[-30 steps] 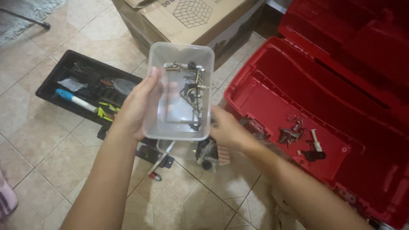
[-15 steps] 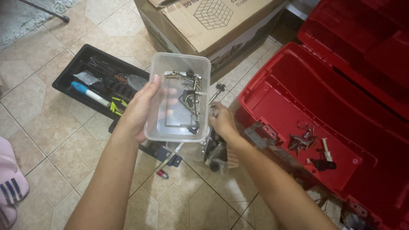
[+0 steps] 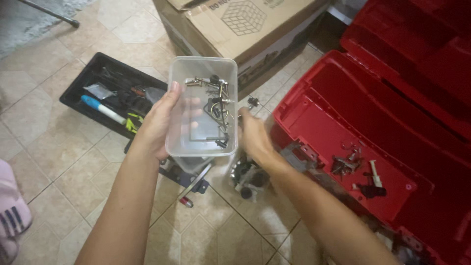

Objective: The person opens a red toolbox and removes a black tray, a cloth, and several plastic containers holding small hardware items. They place these items on the floor, then wipe the inside of the red toolbox with a cloth. The person does not return the items to the toolbox within the clip.

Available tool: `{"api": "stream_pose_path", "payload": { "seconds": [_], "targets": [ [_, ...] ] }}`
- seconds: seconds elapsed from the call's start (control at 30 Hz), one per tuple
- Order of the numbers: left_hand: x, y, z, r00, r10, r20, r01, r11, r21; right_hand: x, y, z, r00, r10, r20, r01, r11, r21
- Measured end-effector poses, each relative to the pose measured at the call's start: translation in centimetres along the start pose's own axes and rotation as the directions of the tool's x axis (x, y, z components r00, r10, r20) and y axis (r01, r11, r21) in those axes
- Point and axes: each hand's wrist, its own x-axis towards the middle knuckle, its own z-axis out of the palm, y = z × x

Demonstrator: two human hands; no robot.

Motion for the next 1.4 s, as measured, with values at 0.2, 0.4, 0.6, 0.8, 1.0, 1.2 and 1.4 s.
{"api": "stream_pose_path", "payload": {
  "seconds": [0.2,0.4,0.6,0.8,1.0,1.2,1.4],
  "targets": [
    [-0.2,0.3,-1.2,1.000,0.004,-0.018,-0.004,1.000,0.006,-3.2,-0.9,-3.3,0.997,-0.069,-0.044,0.061,0.986,-0.154],
    [0.5,0.3,-0.7,0.999,-0.002,-0.032,0.003,0.999,0.035,-6.3,1.1,-4.8,0.987,0.108,0.123,-0.052,0.919,-0.391],
    [0.9,0.6,0.5,1.000,0.006,-0.001,-0.006,1.000,0.027,-5.7,2.6,-5.8,0.983,-0.147,0.108,0.170,0.952,-0.255],
    [1.4,0.4,2.3,0.999,0.001,0.054,0.000,1.000,-0.015,-1.5,1.7,-1.2,0.718,-0.357,0.597,0.643,0.668,-0.374],
    [2.2,-0.9,5.3,0.996,-0.027,0.089,0.027,1.000,-0.003,-3.6,-0.7,-2.9,0.879,-0.245,0.410,0.040,0.893,0.448],
    [3.5,-2.2,10.3,0.972,-0.099,0.215,0.111,0.993,-0.043,-6.6,0.5,-13.2,0.862,-0.164,0.479,0.184,0.983,0.007],
    [5.9,-5.1,17.7,0.925,-0.128,0.356,0.149,0.988,-0.031,-10.5,9.6,-28.6,0.937,0.268,0.225,-0.304,0.942,0.144]
  ]
}}
